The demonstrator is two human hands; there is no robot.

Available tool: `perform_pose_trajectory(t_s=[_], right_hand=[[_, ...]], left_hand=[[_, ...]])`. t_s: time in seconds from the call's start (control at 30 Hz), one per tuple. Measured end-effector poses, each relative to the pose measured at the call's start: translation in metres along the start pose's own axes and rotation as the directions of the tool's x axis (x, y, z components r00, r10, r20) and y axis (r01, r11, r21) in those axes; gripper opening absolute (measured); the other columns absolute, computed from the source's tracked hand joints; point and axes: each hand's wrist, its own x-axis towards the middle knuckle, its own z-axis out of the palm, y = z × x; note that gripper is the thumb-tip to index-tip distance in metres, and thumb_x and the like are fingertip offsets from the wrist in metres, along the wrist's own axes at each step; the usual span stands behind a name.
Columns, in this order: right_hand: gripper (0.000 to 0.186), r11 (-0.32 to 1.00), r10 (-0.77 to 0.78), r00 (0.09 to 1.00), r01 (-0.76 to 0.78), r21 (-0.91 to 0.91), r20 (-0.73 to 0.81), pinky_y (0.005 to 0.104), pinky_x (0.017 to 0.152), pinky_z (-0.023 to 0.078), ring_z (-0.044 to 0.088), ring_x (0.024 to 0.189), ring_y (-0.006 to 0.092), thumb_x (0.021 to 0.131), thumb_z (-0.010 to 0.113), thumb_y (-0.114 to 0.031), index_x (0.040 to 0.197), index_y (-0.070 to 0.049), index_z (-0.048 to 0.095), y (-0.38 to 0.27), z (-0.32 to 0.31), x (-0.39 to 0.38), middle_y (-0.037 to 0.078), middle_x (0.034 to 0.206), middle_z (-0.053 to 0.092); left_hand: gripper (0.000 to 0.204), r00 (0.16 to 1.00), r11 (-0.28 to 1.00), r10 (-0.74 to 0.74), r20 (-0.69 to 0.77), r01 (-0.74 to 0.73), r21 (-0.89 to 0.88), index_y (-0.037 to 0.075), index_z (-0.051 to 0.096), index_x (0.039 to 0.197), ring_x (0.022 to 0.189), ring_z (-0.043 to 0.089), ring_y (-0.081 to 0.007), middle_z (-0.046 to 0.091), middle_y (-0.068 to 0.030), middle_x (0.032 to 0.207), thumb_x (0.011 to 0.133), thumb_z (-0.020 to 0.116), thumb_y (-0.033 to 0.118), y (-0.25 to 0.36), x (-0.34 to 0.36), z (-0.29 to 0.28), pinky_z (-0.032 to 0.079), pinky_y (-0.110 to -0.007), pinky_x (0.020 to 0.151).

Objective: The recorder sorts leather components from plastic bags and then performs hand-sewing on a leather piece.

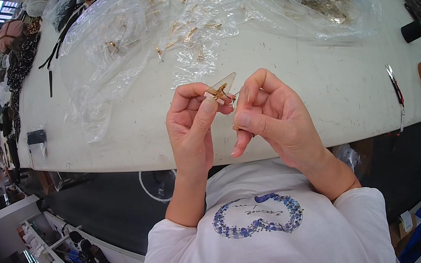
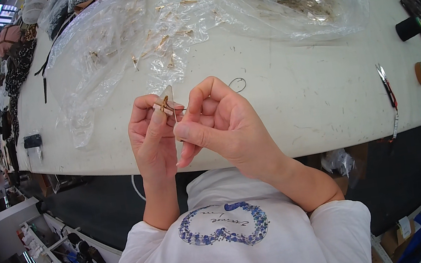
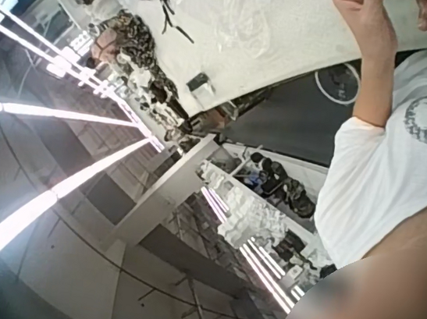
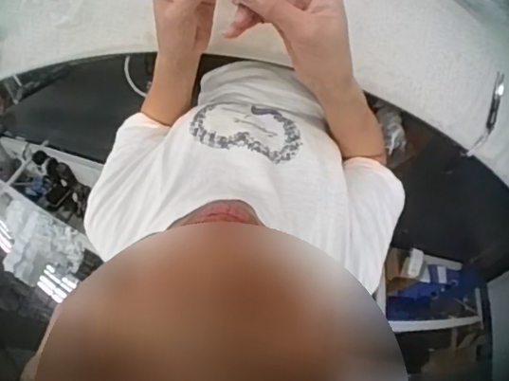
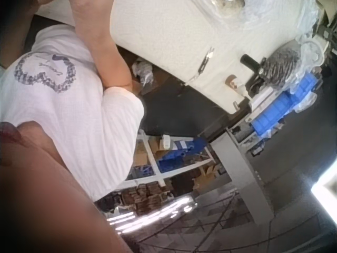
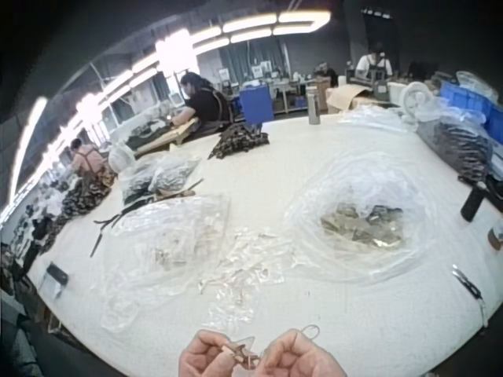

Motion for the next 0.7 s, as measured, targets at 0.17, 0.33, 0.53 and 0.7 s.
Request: perform_pose_trajectory(t_s=[0.17, 0.33, 0.53, 0.7], right_hand=[[0.023, 1.000, -0.003, 1.000, 0.003, 0.000, -0.003, 0.0307, 0.063, 0.061, 0.067, 0.073, 0.0152, 0.091, 0.065, -0.001, 0.098, -0.003, 0.043, 0.0002, -0.0002, 0.0017, 0.009, 0.090, 0.059], [0.022, 1.000, -0.005, 1.000, 0.005, 0.012, -0.018, 0.0308, 0.062, 0.061, 0.066, 0.072, 0.0136, 0.091, 0.065, -0.001, 0.096, -0.003, 0.043, -0.0002, -0.0001, 0.0025, 0.009, 0.090, 0.058], [0.021, 1.000, -0.019, 1.000, 0.020, 0.022, -0.024, 0.0315, 0.064, 0.062, 0.065, 0.073, 0.0128, 0.092, 0.064, -0.001, 0.097, -0.004, 0.044, 0.0004, -0.0009, 0.0029, 0.009, 0.090, 0.058], [0.017, 0.996, -0.080, 0.992, 0.077, -0.035, -0.098, 0.0311, 0.067, 0.061, 0.067, 0.075, 0.0140, 0.094, 0.061, -0.003, 0.100, -0.004, 0.046, 0.0028, -0.0056, 0.0021, 0.011, 0.095, 0.061]], left_hand=[[0.015, 0.999, 1.000, -0.021, -0.029, 0.021, 0.000, 0.001, 0.057, 0.107, 0.087, 0.065, -0.0141, 0.068, -0.0087, 0.094, 0.094, 0.063, 0.007, -0.0001, -0.0033, 0.0027, 0.051, -0.028, 0.081], [0.015, 0.999, 0.999, 0.025, -0.020, -0.025, 0.029, 0.000, 0.056, 0.107, 0.087, 0.065, -0.0142, 0.066, -0.0087, 0.096, 0.094, 0.063, 0.004, 0.0002, -0.0025, 0.0031, 0.052, -0.030, 0.081], [0.014, 0.998, 0.994, 0.068, -0.008, -0.067, 0.090, -0.001, 0.056, 0.107, 0.089, 0.065, -0.0148, 0.066, -0.0099, 0.098, 0.094, 0.062, 0.002, 0.0000, -0.0033, 0.0033, 0.054, -0.030, 0.082], [0.015, 0.986, 0.958, 0.165, 0.034, -0.169, 0.231, -0.001, 0.056, 0.107, 0.092, 0.066, -0.0160, 0.066, -0.0116, 0.101, 0.094, 0.063, 0.001, 0.0005, -0.0033, 0.0039, 0.055, -0.029, 0.081]])
